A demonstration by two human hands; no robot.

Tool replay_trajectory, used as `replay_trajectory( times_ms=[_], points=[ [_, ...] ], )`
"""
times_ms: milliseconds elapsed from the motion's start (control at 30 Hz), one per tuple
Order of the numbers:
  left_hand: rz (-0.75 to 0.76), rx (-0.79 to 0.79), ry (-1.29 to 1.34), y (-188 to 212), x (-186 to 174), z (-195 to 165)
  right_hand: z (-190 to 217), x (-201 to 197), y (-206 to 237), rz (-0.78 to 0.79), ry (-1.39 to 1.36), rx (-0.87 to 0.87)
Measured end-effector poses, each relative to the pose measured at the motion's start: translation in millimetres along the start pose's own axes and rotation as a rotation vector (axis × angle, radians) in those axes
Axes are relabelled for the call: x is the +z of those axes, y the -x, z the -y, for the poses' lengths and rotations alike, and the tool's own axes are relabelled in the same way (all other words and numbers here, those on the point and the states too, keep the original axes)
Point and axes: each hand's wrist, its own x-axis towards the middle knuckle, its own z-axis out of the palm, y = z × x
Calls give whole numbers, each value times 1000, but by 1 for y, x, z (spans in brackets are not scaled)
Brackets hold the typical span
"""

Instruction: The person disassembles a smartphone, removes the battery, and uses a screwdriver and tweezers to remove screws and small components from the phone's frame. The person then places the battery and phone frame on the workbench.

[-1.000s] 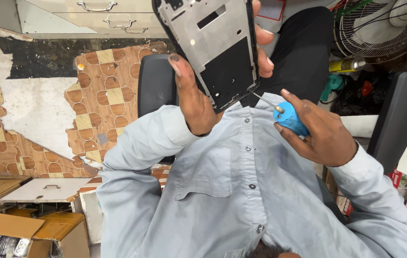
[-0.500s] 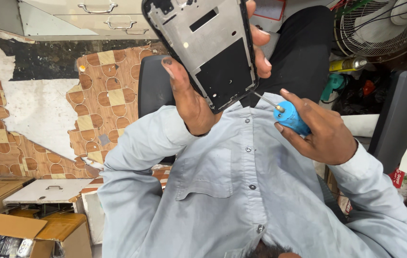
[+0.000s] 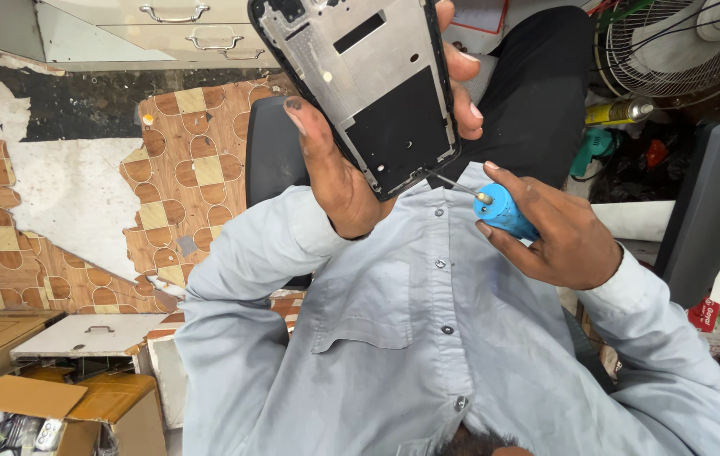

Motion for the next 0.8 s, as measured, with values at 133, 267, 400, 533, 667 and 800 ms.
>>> replay_trajectory(
  times_ms=[133, 267, 400, 533, 667, 800],
  points=[
    [-5, 7, 0, 0, 0, 0, -1, 0, 1, 0, 36, 45],
    [3, 0, 17, 1, 0, 2, 0, 2, 2, -2, 9, 11],
    [2, -4, 27, 2, 0, 2, 0, 3, 1, -3, -11, 10],
    [-17, -1, 19, 3, 2, 0, -2, -1, 1, 2, 17, 93],
    [-10, 5, 20, 2, 1, 0, -2, -6, 3, -48, 50, 56],
    [-4, 7, 15, 2, -1, 0, -1, -8, 2, -44, 62, 63]
  ],
)
